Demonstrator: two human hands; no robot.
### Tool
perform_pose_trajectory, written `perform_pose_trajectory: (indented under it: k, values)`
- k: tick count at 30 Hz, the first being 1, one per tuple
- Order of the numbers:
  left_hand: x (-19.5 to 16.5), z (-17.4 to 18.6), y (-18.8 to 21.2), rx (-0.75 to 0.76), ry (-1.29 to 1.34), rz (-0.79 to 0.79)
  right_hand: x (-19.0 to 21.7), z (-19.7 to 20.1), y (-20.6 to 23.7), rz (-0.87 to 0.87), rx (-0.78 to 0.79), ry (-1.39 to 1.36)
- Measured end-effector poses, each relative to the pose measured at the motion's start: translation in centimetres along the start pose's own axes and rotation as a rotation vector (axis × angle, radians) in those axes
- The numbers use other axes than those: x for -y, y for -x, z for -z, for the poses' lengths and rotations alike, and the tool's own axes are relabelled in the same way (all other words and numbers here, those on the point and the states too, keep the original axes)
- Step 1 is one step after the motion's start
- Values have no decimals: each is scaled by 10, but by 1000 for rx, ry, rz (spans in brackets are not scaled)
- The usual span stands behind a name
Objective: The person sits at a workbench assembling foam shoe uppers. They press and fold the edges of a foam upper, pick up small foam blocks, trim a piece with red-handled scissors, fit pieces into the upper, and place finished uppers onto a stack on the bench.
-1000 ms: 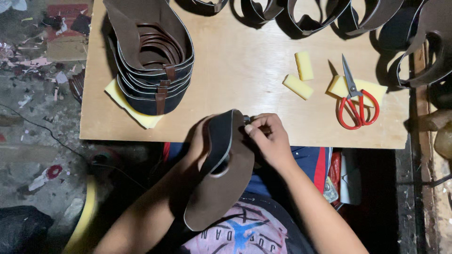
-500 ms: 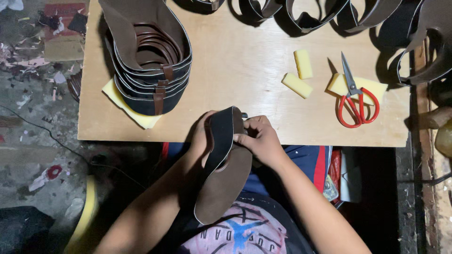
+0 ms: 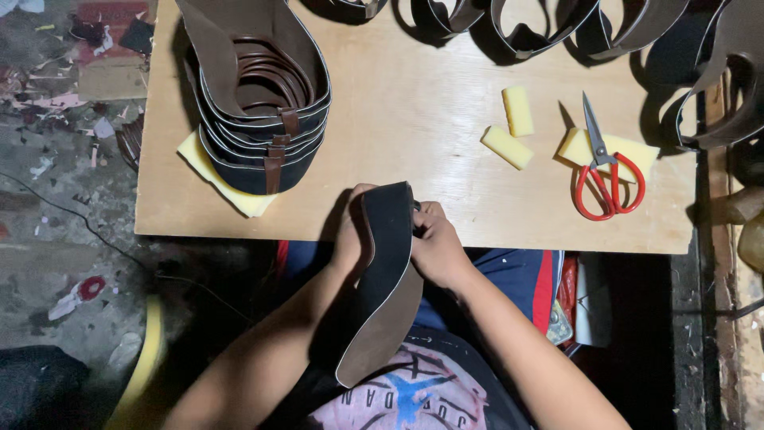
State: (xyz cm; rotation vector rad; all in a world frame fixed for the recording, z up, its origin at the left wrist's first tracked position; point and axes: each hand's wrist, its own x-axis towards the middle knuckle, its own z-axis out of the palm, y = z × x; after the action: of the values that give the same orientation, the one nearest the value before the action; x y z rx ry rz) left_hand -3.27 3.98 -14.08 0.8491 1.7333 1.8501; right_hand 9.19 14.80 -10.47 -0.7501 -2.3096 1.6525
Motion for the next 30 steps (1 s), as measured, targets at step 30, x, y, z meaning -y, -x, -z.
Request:
perform_pose_trajectory:
  k: [30]
  values:
    - [-38, 12, -13, 97, 1330, 358, 96, 8, 43, 453, -91, 298]
